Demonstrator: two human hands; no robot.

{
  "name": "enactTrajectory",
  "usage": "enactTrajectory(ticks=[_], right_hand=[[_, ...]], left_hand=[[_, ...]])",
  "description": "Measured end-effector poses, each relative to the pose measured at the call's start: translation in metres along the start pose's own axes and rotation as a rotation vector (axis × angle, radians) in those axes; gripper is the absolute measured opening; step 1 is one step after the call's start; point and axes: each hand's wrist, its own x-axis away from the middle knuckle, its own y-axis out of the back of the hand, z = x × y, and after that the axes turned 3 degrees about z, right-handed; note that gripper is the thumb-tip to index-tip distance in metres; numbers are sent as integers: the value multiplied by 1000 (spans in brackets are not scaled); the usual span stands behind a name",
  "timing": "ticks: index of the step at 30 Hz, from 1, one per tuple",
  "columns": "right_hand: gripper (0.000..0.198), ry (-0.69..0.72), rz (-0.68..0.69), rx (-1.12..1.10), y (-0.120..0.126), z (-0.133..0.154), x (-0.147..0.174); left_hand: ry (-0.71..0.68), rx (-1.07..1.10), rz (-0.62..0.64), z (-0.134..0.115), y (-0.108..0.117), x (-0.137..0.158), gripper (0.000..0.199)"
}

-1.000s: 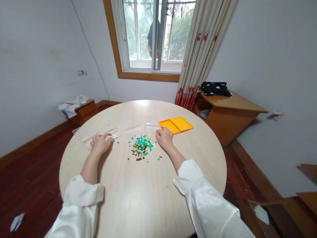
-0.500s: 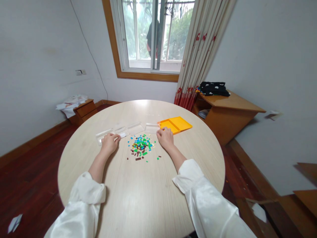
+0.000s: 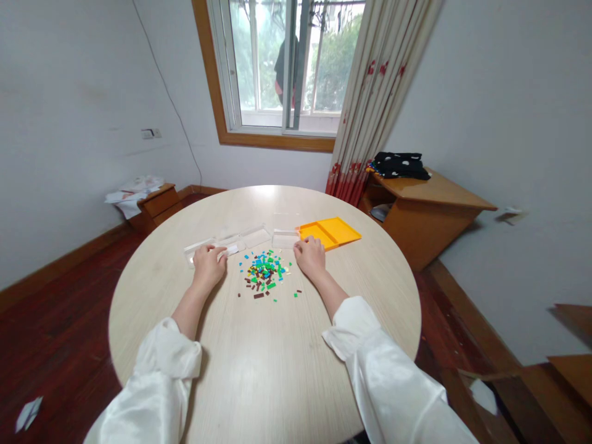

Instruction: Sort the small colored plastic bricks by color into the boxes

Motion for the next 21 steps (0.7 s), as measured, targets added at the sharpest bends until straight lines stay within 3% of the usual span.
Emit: enactTrajectory(ticks=[2, 4, 9, 13, 21], right_hand=[[23, 6, -15, -12, 0, 0, 1], [25, 13, -50, -41, 0, 1, 2], [31, 160, -147, -217, -1, 8, 4], [35, 336, -41, -362, -6, 22, 8], [41, 384, 139, -403, -12, 30, 13]], left_hand=[[9, -15, -93, -5, 7, 5, 35], [23, -29, -94, -11, 15, 10, 35], [60, -113, 159, -28, 24, 22, 36], [24, -155, 236, -37, 20, 28, 34], [-218, 92, 208, -44, 0, 33, 31]])
